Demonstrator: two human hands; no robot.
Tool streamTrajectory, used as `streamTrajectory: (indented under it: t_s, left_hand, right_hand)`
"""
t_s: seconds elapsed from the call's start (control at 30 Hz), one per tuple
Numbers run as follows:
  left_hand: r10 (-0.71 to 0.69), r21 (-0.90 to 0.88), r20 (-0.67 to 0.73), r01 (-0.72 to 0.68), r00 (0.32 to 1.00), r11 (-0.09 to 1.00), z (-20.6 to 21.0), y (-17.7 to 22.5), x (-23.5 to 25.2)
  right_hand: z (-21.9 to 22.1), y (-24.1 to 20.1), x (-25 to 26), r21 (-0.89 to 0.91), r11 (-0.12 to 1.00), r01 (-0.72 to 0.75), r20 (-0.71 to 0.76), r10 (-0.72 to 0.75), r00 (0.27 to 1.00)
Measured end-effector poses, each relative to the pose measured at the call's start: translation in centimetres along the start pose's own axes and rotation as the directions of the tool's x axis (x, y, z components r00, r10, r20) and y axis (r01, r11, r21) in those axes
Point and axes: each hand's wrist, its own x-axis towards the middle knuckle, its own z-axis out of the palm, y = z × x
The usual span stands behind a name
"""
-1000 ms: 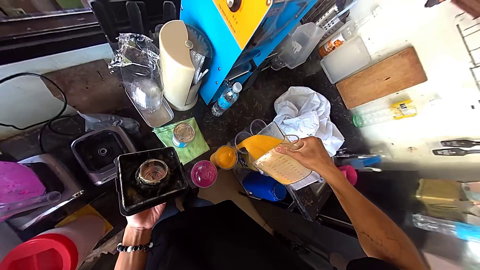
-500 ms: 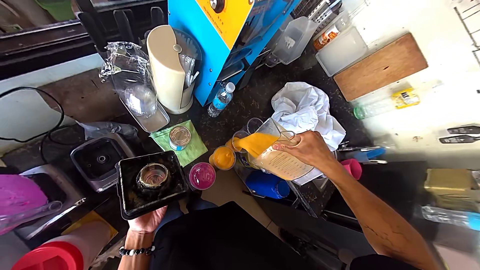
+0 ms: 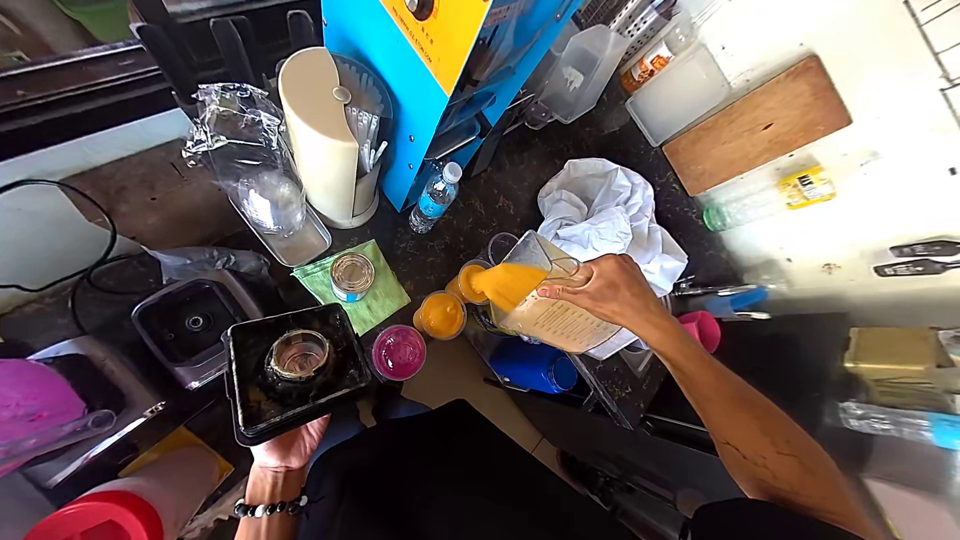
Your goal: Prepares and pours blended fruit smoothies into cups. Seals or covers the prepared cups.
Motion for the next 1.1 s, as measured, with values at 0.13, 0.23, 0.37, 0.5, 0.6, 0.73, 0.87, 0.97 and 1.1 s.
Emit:
streamTrajectory:
  t_s: [0.13, 0.23, 0.37, 0.5, 0.6, 0.73, 0.87, 0.97, 1.1]
  left_hand:
    - [0.020, 0.042, -0.051, -0.017, 0.998, 0.999, 0.1, -0.2, -0.2]
    - [0.004, 0.016, -0.024, -0.004, 1.000, 1.000, 0.7, -0.3, 0.2]
    - [0.022, 0.030, -0.011, -0.022, 1.000, 0.999, 0.9, -0.5, 0.5]
    - [0.042, 0.033, -0.045, -0.040, 0.998, 0.999, 0.3, -0.4, 0.6]
    - [0.038, 0.028, -0.072, -0.036, 0.997, 0.999, 0.1, -0.5, 0.6]
    - [0.037, 0.032, -0.091, -0.034, 0.995, 0.999, 0.1, -0.7, 0.8]
    - [0.027, 0.004, -0.107, -0.027, 0.994, 1.000, 0.0, -1.0, 0.9]
    - [0.006, -0.015, -0.085, -0.007, 0.996, 1.000, -0.3, -1.1, 0.7]
    - [0.017, 0.018, -0.087, -0.016, 0.996, 1.000, -0.7, -1.0, 0.0]
  right_hand:
    - [0.0, 0.2, -0.3, 0.031, 0.999, 0.023, -0.021, -0.023, 1.000]
    - [0.2, 1.1, -0.4, 0.081, 0.996, 0.024, -0.035, -0.022, 0.999]
    - [1.3, 4.3, -0.9, 0.335, 0.942, -0.035, 0.004, 0.035, 0.999]
    - [2.8, 7.0, -1.6, 0.579, 0.803, -0.141, 0.090, 0.109, 0.990]
    - [3.0, 7.7, -2.1, 0.685, 0.714, -0.147, 0.098, 0.110, 0.989]
    - [1.9, 7.8, -1.8, 0.684, 0.710, -0.164, 0.066, 0.164, 0.984]
    - [0.1, 7.1, -0.2, 0.486, 0.863, -0.137, -0.027, 0.172, 0.985]
    - [-1.2, 5.2, 1.6, 0.276, 0.959, -0.067, -0.073, 0.090, 0.993]
    - [-2.0, 4.0, 5.5, 0.039, 0.997, -0.067, 0.036, 0.065, 0.997]
